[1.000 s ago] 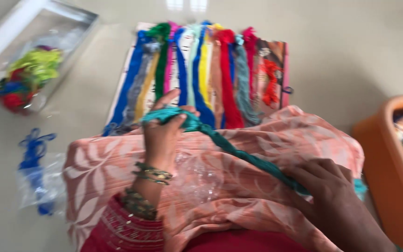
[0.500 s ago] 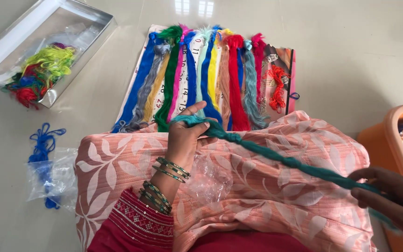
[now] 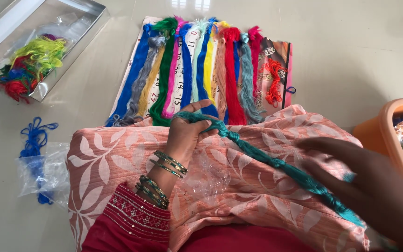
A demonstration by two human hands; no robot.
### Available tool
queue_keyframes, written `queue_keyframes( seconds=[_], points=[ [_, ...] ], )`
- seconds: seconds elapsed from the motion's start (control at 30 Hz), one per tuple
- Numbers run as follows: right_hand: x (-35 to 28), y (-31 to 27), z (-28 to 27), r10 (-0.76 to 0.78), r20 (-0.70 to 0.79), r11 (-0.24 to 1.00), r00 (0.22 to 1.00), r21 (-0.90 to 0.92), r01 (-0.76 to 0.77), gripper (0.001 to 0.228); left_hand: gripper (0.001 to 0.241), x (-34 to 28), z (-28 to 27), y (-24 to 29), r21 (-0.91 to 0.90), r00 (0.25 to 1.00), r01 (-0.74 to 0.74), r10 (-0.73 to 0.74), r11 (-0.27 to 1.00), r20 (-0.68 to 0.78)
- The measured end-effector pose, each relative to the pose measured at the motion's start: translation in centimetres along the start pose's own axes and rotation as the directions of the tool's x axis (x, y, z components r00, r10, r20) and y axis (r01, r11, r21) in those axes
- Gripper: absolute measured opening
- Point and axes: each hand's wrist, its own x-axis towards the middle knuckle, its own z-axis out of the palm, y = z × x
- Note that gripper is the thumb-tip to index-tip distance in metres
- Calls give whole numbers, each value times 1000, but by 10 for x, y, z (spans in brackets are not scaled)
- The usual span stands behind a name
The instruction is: Bundling and tying knots in long strands of colorful embroidery thread.
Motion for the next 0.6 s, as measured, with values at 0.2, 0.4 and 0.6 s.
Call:
queue_keyframes(
  seconds=[0.2, 0.4, 0.6],
  points=[
    [79, -64, 75, -300, 54, 948, 952, 124, 292, 45, 43, -7, 1, 13, -6, 1000, -10, 10, 1000, -20],
    [106, -36, 113, -100, 102, 988, 990, 127, 87, 36, 44, -7, -10, 21, -76, 1000, -6, 8, 997, 26],
    [108, -35, 112, 31, 153, 816, 988, 566, -114, 31, 50, -5, -10, 52, 195, 894, -290, 338, 937, -295]
  ],
)
